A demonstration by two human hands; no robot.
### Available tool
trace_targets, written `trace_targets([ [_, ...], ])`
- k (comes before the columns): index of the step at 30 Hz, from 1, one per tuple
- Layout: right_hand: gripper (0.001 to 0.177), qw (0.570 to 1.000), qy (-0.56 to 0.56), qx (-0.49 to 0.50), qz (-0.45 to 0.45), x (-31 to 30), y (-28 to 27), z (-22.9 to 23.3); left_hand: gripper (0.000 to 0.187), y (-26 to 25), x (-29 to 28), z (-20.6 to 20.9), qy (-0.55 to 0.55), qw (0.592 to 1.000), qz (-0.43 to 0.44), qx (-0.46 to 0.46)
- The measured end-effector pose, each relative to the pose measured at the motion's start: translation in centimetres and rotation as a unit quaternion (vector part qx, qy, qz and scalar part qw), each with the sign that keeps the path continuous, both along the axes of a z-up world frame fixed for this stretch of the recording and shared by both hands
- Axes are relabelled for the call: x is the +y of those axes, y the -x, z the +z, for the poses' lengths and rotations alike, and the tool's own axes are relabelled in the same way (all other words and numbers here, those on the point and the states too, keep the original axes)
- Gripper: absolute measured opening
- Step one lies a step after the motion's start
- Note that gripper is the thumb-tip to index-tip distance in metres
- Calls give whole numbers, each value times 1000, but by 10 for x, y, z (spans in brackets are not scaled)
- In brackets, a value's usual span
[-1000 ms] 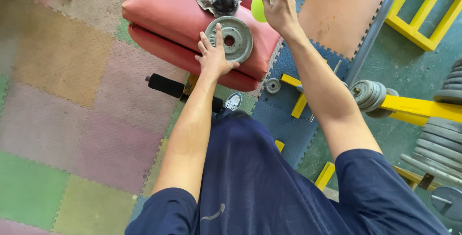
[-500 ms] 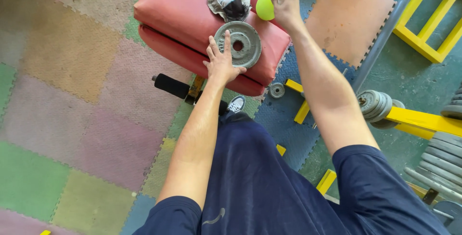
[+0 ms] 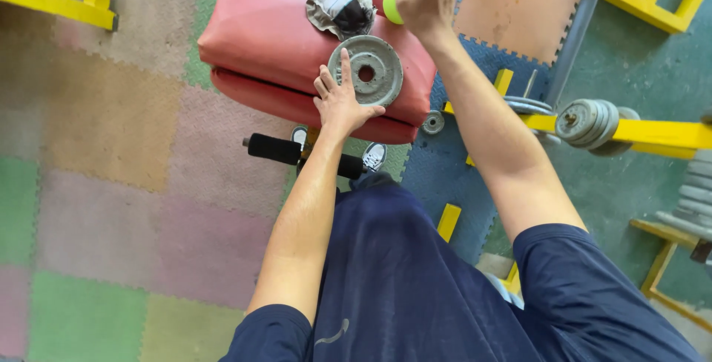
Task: Cleaning metal weight plates by spraying them with a cleaning solution and wiping them with a cloth before placing them on a rack.
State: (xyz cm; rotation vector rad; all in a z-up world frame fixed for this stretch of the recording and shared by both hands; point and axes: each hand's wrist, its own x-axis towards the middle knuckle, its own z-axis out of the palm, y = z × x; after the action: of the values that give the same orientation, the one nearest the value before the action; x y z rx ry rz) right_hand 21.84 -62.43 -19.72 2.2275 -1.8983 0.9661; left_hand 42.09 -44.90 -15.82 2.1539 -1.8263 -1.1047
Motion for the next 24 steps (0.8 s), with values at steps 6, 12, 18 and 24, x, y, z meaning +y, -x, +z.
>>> trace_targets([
  [6,62,977,-182,-50,100,14,-93,19,146,-29,4,-9,47,995,-86,6],
  [12,77,948,-318,-27,-5,27,-156,15,134,-57,-1,-29,46,985,-153,58],
  [18,37,976,-215,-12,-25,44,-143,18,127,-83,-10,-41,84,972,-195,102],
  [24,23,988,-117,-13,-96,107,-110,70,124,-101,-46,-55,70,955,-182,222],
])
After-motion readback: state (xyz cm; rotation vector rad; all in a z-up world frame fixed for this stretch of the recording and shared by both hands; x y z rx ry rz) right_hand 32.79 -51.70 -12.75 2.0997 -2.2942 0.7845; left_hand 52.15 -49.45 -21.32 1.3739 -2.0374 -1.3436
